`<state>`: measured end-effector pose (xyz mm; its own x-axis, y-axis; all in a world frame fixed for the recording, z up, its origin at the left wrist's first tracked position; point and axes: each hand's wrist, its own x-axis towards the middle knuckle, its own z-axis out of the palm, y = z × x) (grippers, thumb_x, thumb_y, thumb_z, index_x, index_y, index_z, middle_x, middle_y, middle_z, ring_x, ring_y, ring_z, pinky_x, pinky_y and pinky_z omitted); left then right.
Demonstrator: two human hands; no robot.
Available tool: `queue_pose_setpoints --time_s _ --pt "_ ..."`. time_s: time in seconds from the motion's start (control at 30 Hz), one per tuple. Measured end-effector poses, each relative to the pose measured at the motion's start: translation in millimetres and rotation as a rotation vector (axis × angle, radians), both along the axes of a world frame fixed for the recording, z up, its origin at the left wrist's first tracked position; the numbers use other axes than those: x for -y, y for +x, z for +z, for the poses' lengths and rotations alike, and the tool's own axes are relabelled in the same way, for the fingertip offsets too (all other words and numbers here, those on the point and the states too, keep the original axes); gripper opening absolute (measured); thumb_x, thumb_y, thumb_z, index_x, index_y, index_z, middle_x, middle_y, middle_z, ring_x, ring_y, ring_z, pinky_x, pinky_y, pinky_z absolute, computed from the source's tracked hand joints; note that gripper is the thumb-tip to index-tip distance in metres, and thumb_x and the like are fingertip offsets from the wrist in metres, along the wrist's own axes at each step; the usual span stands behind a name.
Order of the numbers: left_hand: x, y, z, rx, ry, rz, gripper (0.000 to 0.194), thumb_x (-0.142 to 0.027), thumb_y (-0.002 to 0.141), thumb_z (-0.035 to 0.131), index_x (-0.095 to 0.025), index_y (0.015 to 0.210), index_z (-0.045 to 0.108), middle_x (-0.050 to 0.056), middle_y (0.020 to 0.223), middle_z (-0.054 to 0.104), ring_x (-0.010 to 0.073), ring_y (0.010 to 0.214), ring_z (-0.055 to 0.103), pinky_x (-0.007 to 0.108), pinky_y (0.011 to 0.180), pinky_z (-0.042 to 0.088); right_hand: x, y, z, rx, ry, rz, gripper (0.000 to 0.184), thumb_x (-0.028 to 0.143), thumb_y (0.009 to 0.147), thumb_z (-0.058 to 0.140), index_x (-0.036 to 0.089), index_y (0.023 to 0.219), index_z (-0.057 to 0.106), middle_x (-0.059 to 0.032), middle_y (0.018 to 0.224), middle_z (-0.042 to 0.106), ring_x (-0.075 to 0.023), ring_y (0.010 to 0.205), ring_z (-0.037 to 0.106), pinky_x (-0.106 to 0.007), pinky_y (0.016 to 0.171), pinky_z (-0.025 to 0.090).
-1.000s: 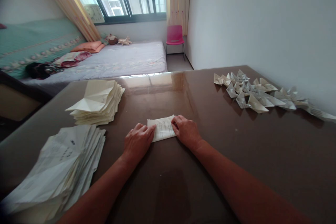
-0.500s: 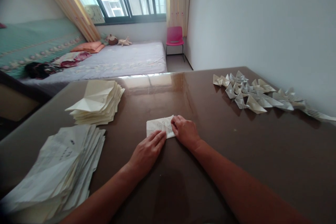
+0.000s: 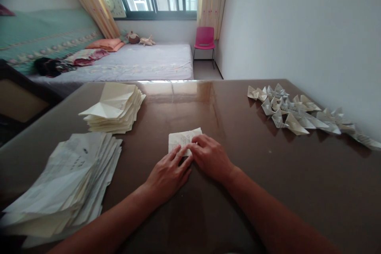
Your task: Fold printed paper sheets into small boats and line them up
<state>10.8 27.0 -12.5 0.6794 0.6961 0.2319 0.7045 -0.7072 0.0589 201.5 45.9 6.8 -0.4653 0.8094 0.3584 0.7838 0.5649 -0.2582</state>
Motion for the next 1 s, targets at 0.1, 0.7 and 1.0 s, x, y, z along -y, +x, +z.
queue_pose_setpoints --time_s 0.1,0.7,1.0 --pt "-2 -1 -2.4 0.003 0.048 -0.015 0.036 -0.03 0.091 0.049 -0.015 0.122 0.058 0.016 0.136 0.053 0.0324 0.127 0.048 0.044 0.099 0.046 5 1 3.4 0.085 -0.092 0.152 0.022 0.02 0.092 0.048 0.02 0.106 0.066 -0.0081 0.096 0.064 -0.02 0.093 0.055 -0.034 0.086 0.047" --pt "-1 -21 15.1 -0.087 0.148 0.103 0.02 -0.025 0.09 0.054 -0.013 0.099 0.068 0.008 0.105 0.07 0.0226 0.096 0.064 0.036 0.079 0.05 -5 47 17.3 0.246 -0.192 0.153 0.02 0.035 0.092 0.053 0.029 0.092 0.072 -0.0013 0.096 0.069 -0.0166 0.087 0.058 -0.029 0.076 0.043" --pt "-15 -30 25.7 -0.163 0.067 0.1 0.006 -0.019 0.086 0.06 -0.02 0.09 0.064 0.001 0.093 0.068 0.021 0.085 0.062 0.032 0.067 0.051 -4 37 9.1 0.267 -0.092 0.099 0.021 0.025 0.092 0.049 0.025 0.103 0.067 -0.0028 0.112 0.067 -0.0189 0.096 0.059 -0.031 0.082 0.045"
